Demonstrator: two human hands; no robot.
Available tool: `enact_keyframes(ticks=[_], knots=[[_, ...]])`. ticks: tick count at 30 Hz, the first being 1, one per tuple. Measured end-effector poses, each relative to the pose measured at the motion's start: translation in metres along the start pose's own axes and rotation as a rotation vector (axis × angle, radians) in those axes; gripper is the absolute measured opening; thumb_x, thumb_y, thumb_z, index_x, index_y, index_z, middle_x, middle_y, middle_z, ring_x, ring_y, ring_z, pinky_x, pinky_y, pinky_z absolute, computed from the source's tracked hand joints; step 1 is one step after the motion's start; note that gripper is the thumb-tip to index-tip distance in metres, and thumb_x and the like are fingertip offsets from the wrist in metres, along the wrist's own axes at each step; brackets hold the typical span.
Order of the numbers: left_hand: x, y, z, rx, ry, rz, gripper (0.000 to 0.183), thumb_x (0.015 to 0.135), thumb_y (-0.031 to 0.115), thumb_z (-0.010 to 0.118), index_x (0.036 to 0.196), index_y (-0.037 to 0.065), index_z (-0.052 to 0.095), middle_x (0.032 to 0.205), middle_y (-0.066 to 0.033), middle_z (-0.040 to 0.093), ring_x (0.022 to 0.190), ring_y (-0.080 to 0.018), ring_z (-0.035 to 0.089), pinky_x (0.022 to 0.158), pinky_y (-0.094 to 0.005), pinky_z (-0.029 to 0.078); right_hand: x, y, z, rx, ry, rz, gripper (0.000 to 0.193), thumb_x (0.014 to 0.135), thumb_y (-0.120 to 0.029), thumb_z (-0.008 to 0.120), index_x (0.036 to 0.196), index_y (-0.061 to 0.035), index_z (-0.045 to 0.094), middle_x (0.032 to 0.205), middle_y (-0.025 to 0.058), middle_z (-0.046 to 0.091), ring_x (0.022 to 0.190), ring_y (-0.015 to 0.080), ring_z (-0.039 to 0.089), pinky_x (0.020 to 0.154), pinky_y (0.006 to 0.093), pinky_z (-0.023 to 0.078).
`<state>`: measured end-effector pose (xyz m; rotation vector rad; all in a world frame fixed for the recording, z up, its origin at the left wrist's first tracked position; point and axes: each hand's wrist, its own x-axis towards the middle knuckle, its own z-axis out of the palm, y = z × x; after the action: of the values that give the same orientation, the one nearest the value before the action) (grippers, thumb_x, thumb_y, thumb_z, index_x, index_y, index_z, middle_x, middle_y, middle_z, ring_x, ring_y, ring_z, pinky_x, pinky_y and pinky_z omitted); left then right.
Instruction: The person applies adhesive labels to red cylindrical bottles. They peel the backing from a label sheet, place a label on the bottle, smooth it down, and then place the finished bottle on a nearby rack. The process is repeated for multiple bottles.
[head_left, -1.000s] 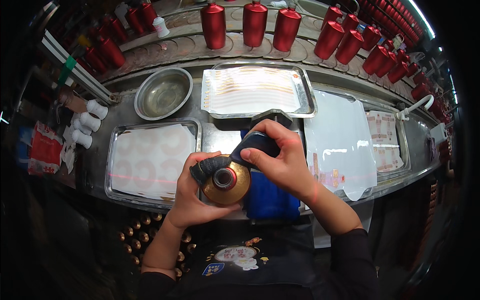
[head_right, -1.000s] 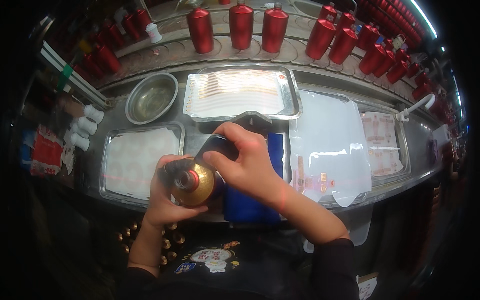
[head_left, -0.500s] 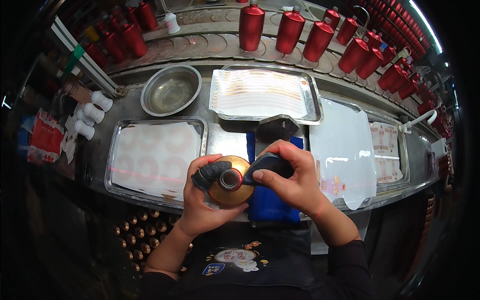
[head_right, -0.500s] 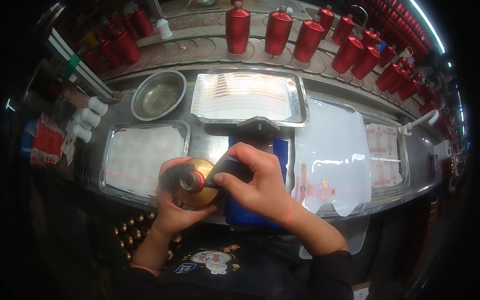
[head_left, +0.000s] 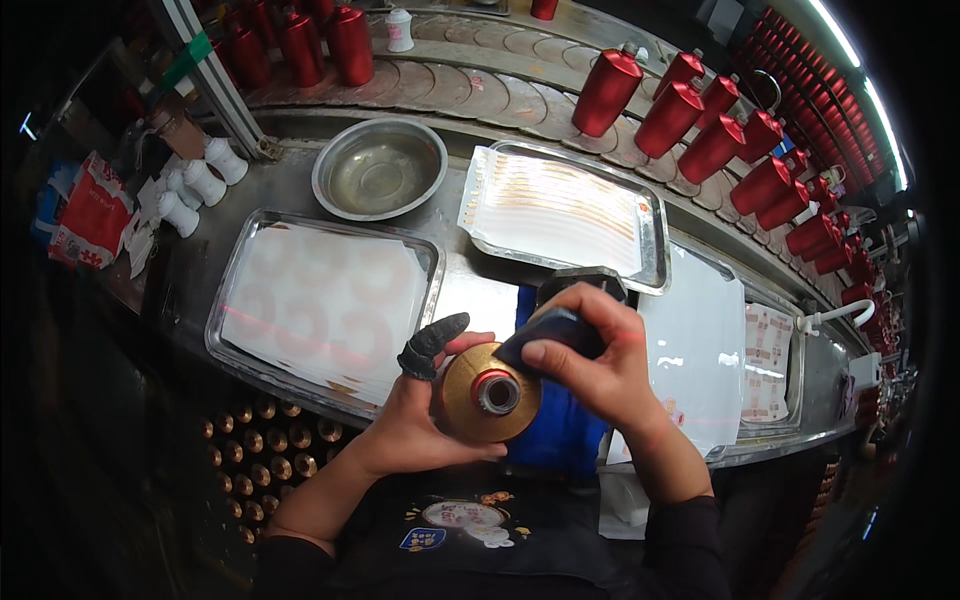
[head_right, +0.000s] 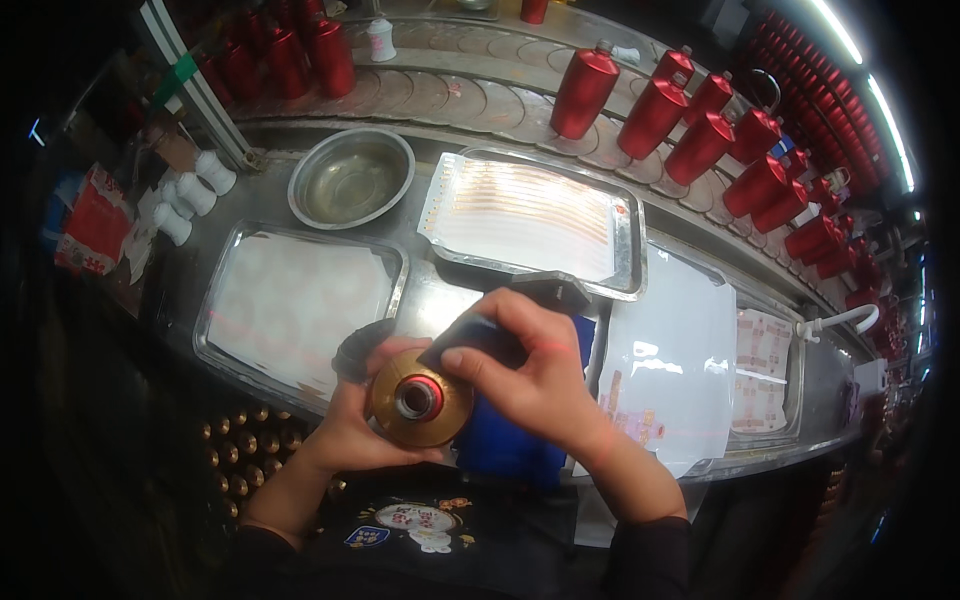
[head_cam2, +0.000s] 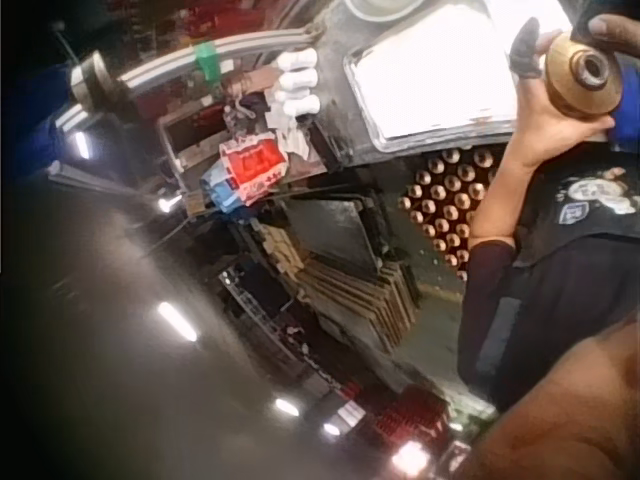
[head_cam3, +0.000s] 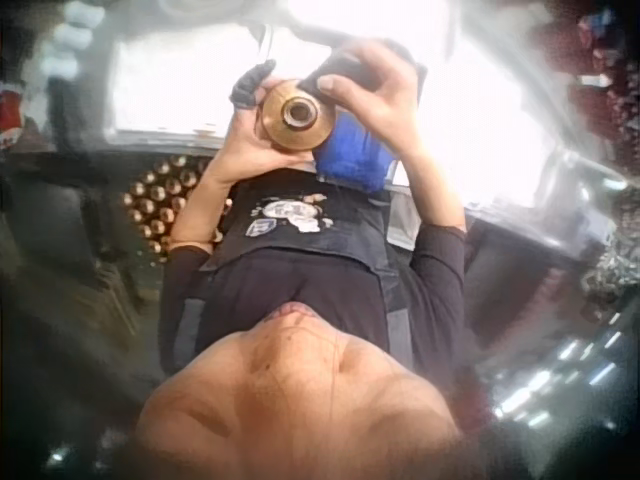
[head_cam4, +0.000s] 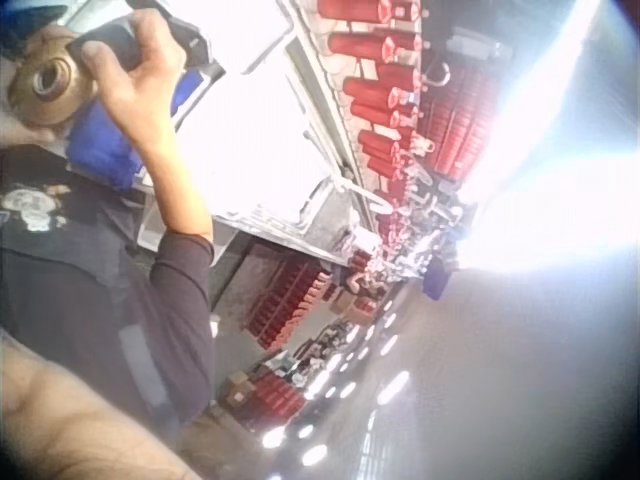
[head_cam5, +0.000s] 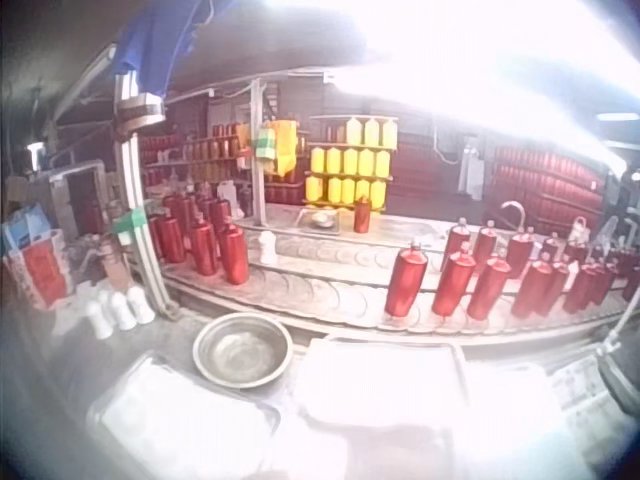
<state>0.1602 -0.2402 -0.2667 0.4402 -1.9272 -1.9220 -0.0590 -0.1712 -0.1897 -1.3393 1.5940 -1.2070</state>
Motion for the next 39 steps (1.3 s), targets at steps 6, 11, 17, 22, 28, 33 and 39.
enact_keyframes(ticks=[6, 11, 17, 22, 28, 33, 39], knots=[[0.001, -0.012, 0.002, -0.25, 0.043, 0.022, 0.123, 0.068, 0.012, 0.094, 0.155, 0.005, 0.007, 0.144, -0.0154, 0.045, 0.137, -0.0265, 0.046, 0.115, -0.0414, 0.038, 0.042, -0.002, -0.001, 0.063, -0.315, -0.052, 0.021, 0.081, -0.006, 0.077, 0.099, 0.0021, 0.068, 0.082, 0.0048, 0.069, 0.076, 0.0095, 0.062, 0.069, 0.0266, 0.052], [0.002, -0.01, -0.005, -0.255, 0.046, -0.027, 0.104, 0.063, 0.003, 0.095, 0.149, 0.003, 0.037, 0.14, -0.0112, 0.053, 0.131, -0.0207, 0.053, 0.11, -0.0358, 0.043, 0.056, -0.007, 0.003, 0.059, -0.285, 0.113, 0.024, 0.079, -0.005, 0.078, 0.1, 0.0033, 0.069, 0.084, 0.0052, 0.069, 0.082, 0.0101, 0.063, 0.076, 0.0278, 0.052], [0.004, -0.01, -0.005, -0.255, 0.053, 0.067, 0.102, 0.063, 0.002, 0.094, 0.149, 0.003, 0.039, 0.142, -0.0108, 0.052, 0.131, -0.0207, 0.052, 0.111, -0.0354, 0.042, 0.027, 0.005, 0.001, 0.056, 0.058, 0.217, 0.019, 0.08, -0.009, 0.081, 0.093, -0.0008, 0.069, 0.089, 0.0035, 0.069, 0.084, 0.0083, 0.062, 0.075, 0.0244, 0.05], [0.003, -0.019, -0.012, -0.141, 0.037, 0.116, 0.101, 0.062, 0.001, 0.093, 0.148, 0.004, 0.04, 0.145, -0.0108, 0.049, 0.134, -0.0218, 0.05, 0.113, -0.0358, 0.039, -0.001, 0.02, 0.011, 0.044, 0.228, 0.136, 0.027, 0.077, -0.014, 0.084, 0.093, -0.0011, 0.066, 0.083, 0.0013, 0.064, 0.078, 0.0092, 0.06, 0.075, 0.0236, 0.048], [-0.001, -0.022, -0.013, -0.091, 0.074, 0.127, 0.096, 0.063, 0.006, 0.094, 0.145, 0.005, 0.045, 0.146, -0.0127, 0.052, 0.134, -0.0238, 0.052, 0.112, -0.0376, 0.042, -0.004, 0.027, 0.016, -0.075, 0.258, 0.106, 0.02, 0.081, -0.009, 0.08, 0.096, -0.0015, 0.069, 0.088, 0.0039, 0.068, 0.082, 0.0083, 0.06, 0.073, 0.0243, 0.049], [0.003, -0.017, -0.005, -0.035, 0.154, 0.152, 0.089, 0.066, 0.014, 0.094, 0.142, 0.006, 0.049, 0.146, -0.0155, 0.053, 0.132, -0.0281, 0.055, 0.111, -0.0392, 0.045, -0.016, 0.023, 0.007, -0.304, 0.117, -0.341, 0.023, 0.069, 0.004, 0.076, 0.09, -0.004, 0.073, 0.078, 0.0087, 0.066, 0.072, 0.024, 0.063, 0.072, 0.033, 0.05], [0.007, -0.018, 0.005, 0.04, 0.271, 0.238, 0.087, 0.065, 0.011, 0.092, 0.141, 0.008, 0.048, 0.142, -0.0174, 0.052, 0.127, -0.0312, 0.057, 0.105, -0.0412, 0.049, -0.053, 0.014, 0.022, -0.453, 0.191, -0.521, 0.028, 0.064, 0.007, 0.077, 0.09, -0.0038, 0.074, 0.082, 0.0107, 0.064, 0.073, 0.0295, 0.062, 0.067, 0.0367, 0.052]])
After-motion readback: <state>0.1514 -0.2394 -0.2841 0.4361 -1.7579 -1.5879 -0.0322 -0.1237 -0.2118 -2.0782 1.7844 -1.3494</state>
